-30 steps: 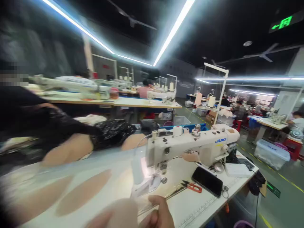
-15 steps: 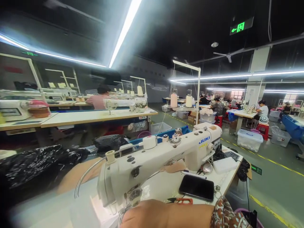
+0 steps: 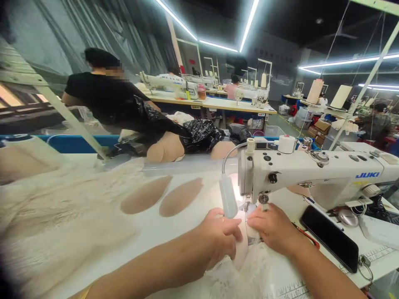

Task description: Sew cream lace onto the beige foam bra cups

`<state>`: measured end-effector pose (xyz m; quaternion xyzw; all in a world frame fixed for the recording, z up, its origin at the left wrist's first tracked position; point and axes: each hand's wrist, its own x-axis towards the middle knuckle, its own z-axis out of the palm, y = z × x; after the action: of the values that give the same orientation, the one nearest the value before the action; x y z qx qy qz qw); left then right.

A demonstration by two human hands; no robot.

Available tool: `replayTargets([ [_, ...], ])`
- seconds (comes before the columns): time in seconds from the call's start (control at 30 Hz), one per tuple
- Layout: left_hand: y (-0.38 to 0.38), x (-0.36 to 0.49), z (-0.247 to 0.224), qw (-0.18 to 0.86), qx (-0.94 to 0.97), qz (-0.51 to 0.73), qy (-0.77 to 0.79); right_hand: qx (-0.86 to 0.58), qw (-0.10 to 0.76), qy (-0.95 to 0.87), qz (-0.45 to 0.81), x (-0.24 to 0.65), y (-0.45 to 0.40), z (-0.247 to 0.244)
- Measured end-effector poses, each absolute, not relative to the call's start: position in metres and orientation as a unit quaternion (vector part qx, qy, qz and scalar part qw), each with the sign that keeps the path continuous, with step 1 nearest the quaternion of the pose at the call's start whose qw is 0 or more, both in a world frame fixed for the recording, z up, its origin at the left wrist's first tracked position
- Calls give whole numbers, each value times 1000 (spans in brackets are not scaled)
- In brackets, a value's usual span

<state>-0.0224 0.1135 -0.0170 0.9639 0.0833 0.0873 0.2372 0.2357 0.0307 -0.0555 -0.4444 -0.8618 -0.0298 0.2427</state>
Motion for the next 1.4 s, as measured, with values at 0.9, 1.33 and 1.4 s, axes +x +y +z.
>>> replayTargets([
  [0.9, 95, -13, 5, 167, 975, 83, 121, -485, 257, -835, -33, 237, 33, -53],
  [1.33, 104, -14, 5, 178, 976, 91, 85, -511, 249, -822, -32, 235, 32, -54],
  [1.4, 107, -13, 6, 170, 978, 86, 82, -512, 247, -822, -32, 235, 32, -54],
])
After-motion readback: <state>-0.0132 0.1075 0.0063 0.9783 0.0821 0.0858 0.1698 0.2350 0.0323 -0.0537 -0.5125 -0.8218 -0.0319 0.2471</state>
